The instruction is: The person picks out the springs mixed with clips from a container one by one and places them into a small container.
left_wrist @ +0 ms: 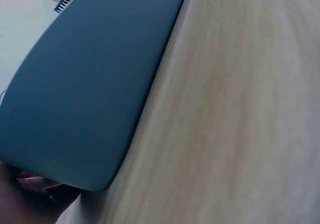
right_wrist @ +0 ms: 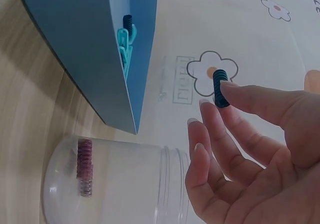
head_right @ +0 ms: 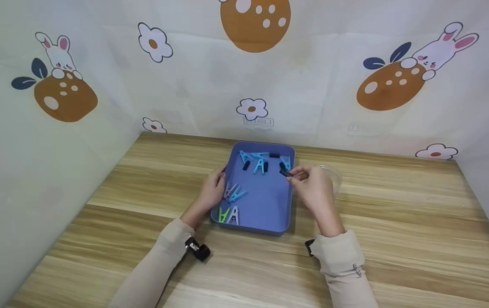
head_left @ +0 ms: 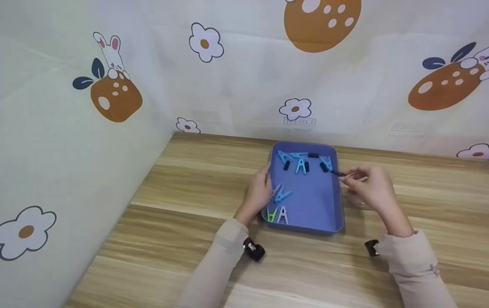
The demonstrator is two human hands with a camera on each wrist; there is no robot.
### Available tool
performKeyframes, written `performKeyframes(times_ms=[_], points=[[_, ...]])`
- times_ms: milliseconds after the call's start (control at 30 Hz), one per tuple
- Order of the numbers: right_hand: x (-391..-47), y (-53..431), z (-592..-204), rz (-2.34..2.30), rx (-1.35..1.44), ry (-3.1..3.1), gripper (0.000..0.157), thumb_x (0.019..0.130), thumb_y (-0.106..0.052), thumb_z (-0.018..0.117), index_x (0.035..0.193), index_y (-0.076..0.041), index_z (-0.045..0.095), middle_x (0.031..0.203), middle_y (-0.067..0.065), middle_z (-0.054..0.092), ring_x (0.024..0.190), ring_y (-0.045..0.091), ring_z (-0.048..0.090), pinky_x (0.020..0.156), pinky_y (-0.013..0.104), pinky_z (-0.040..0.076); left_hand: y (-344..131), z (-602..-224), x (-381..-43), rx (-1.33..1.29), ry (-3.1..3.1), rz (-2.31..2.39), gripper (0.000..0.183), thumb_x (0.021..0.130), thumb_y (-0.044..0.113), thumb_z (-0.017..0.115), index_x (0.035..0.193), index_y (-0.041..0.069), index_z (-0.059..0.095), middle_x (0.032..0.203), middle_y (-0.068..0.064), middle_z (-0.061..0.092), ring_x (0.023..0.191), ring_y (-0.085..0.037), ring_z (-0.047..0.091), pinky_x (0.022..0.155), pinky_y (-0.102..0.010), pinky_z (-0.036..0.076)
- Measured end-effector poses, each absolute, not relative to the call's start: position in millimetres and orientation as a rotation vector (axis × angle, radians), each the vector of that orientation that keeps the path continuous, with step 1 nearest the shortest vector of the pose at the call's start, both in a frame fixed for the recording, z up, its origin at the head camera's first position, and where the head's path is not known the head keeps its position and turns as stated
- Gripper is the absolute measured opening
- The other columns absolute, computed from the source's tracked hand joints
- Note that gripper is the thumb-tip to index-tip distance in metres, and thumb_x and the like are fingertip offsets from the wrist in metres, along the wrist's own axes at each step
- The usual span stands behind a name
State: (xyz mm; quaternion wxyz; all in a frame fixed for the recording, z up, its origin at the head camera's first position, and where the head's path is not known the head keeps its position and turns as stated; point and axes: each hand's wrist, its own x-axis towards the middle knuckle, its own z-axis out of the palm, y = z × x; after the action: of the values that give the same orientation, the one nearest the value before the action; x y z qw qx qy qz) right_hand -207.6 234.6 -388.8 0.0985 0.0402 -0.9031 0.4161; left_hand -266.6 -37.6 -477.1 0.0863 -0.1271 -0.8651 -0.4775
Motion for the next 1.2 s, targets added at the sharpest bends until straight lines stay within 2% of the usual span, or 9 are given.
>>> performKeyframes(times_ms=[167,400,700,967,1033,1200], points=[[-206.3,236.5,-390.4,1.266,0.119,-2.654,0.019,0.093,-0.004,0.076,0.106,0.010,0.076,0.095,0.023,0.079,0.076,0.006,0.068,0.062,0.012,0.052,-37.5,-477.0,-266.5,-0.365,-2.589,-1.417,0.043,0.110,0.002,0.042,0.149,-0.011,0.051,0.149,-0.032,0.055,0.140,-0.043,0.054,0.120,-0.052,0.044],[-203.4,239.8,-390.1,1.231,0.103,-2.659,0.019,0.093,-0.004,0.077,0.106,0.011,0.076,0.096,0.024,0.079,0.079,0.010,0.070,0.063,0.011,0.051,-36.4,-476.6,-266.8,-0.338,-2.615,-1.434,0.044,0.110,0.004,0.041,0.152,-0.008,0.049,0.152,-0.029,0.053,0.143,-0.041,0.051,0.121,-0.050,0.042],[-200.0,246.4,-387.3,1.202,0.049,-2.691,0.024,0.094,-0.009,0.077,0.110,0.009,0.075,0.098,0.021,0.079,0.078,0.005,0.066,0.065,0.014,0.050,-36.7,-477.0,-267.2,-0.351,-2.590,-1.423,0.044,0.110,0.003,0.042,0.151,-0.007,0.051,0.149,-0.029,0.056,0.140,-0.041,0.055,0.118,-0.052,0.046],[-196.4,255.8,-384.6,1.159,0.016,-2.703,0.024,0.096,-0.010,0.073,0.113,0.007,0.076,0.098,0.021,0.078,0.093,0.031,0.072,0.069,0.019,0.049,-35.0,-477.9,-268.1,-0.362,-2.597,-1.488,0.045,0.110,0.002,0.039,0.154,-0.009,0.046,0.155,-0.028,0.051,0.146,-0.039,0.049,0.123,-0.049,0.040],[-196.1,257.4,-383.6,1.159,0.013,-2.703,0.024,0.096,-0.010,0.073,0.113,0.007,0.076,0.098,0.020,0.078,0.091,0.028,0.071,0.069,0.018,0.049,-35.2,-476.9,-267.6,-0.353,-2.611,-1.496,0.045,0.111,0.003,0.039,0.155,-0.007,0.045,0.156,-0.027,0.051,0.147,-0.038,0.048,0.123,-0.049,0.040],[-196.6,260.9,-382.7,1.189,0.003,-2.690,0.026,0.096,-0.010,0.074,0.116,0.007,0.076,0.097,0.020,0.078,0.077,0.004,0.064,0.065,0.016,0.049,-36.5,-475.8,-267.0,-0.340,-2.625,-1.488,0.046,0.111,0.003,0.039,0.156,-0.006,0.045,0.157,-0.026,0.050,0.147,-0.038,0.048,0.123,-0.049,0.040]])
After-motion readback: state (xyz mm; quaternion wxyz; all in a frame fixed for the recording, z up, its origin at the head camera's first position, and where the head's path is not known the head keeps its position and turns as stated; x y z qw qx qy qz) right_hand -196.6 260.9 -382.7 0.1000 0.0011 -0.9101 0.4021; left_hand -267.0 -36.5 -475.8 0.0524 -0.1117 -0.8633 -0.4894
